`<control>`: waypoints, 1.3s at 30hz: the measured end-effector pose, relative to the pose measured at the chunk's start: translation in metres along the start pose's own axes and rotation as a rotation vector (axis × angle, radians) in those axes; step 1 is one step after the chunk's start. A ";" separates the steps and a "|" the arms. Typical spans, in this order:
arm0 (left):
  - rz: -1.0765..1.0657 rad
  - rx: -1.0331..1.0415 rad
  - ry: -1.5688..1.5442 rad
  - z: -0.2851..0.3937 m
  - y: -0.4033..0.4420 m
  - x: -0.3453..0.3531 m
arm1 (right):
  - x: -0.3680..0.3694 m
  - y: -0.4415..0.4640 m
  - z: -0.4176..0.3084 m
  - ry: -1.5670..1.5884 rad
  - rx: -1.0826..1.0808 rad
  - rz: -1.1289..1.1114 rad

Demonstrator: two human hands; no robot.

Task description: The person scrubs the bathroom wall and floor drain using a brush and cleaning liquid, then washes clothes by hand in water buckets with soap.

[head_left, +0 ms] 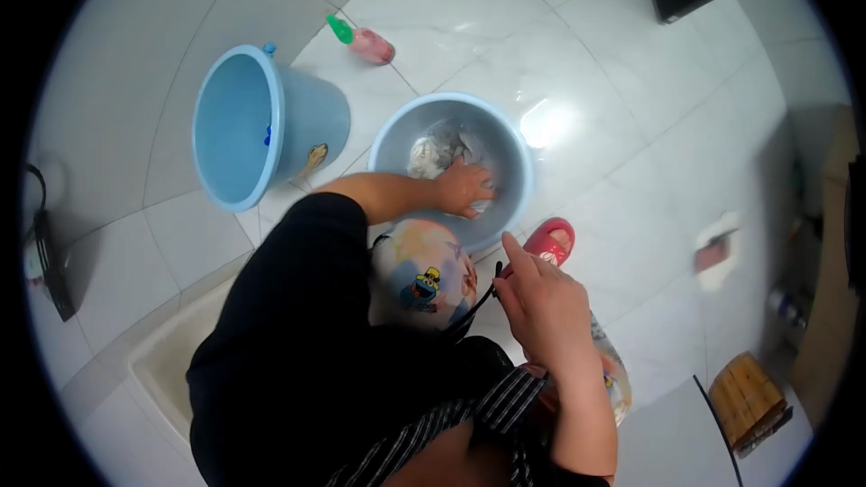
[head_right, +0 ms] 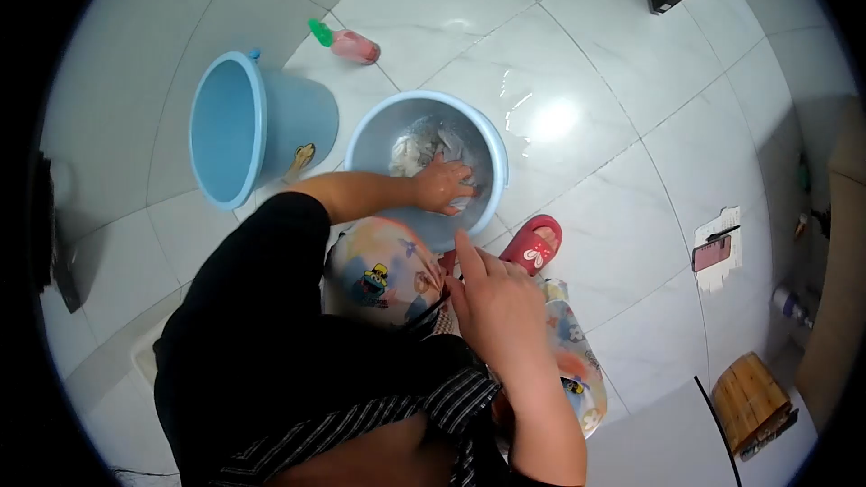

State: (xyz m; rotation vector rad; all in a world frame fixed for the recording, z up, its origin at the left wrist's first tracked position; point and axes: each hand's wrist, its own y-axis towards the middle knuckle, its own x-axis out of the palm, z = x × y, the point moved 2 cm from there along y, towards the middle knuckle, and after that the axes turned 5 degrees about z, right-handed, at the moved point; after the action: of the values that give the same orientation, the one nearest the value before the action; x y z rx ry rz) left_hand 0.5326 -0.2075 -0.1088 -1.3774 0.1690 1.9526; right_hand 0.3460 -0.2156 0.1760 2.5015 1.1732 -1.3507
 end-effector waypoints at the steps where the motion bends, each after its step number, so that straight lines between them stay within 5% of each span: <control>1: 0.069 -0.015 0.059 -0.005 0.008 0.014 | 0.000 0.001 0.001 -0.009 0.031 -0.011; 3: 0.140 -0.017 0.112 -0.013 0.025 0.024 | 0.002 0.004 0.003 -0.015 0.059 -0.015; 6: -0.161 -0.081 0.169 -0.039 0.048 0.037 | 0.012 0.003 0.000 -0.026 0.085 -0.016; 9: 0.147 -0.199 0.142 -0.055 0.058 0.012 | 0.016 0.003 0.001 -0.053 0.067 -0.022; 11: 0.095 -0.457 -0.348 -0.056 0.053 -0.036 | 0.013 0.005 0.004 -0.051 0.061 -0.031; 12: 0.091 -0.460 -0.345 -0.055 0.047 -0.038 | 0.014 0.004 0.005 -0.062 0.045 -0.033; 14: 0.283 -0.345 -0.283 -0.056 0.029 -0.049 | 0.015 0.002 0.004 -0.062 0.024 -0.032; 18: 0.091 -0.065 0.043 -0.029 -0.017 -0.078 | 0.018 0.002 0.000 -0.060 0.008 -0.040; 22: 0.117 0.063 0.205 -0.003 -0.042 -0.045 | 0.013 0.002 0.001 -0.054 0.024 -0.062; 27: -0.198 -0.259 -0.018 0.000 -0.011 -0.011 | 0.010 0.003 -0.003 -0.046 0.063 -0.069; 31: -0.189 -0.469 -0.065 -0.046 0.013 -0.009 | 0.011 0.001 -0.002 -0.050 0.065 -0.059; 34: 0.042 -0.716 -0.140 -0.094 0.025 0.022 | 0.016 0.001 0.000 -0.070 0.024 -0.022; 36: 0.424 -0.662 -1.400 -0.100 0.009 0.028 | 0.018 0.002 -0.005 -0.092 0.030 -0.057; 37: 0.425 -0.662 -1.399 -0.112 0.023 0.029 | 0.019 0.005 -0.005 -0.115 0.026 -0.071; 39: 0.118 -0.392 -0.298 -0.127 0.053 0.027 | 0.021 0.003 -0.005 -0.108 0.009 -0.074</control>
State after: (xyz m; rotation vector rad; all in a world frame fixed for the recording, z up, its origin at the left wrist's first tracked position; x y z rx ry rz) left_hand 0.5924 -0.2949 -0.2009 -1.3128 -0.2940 2.3515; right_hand 0.3586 -0.2036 0.1630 2.3798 1.2505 -1.4914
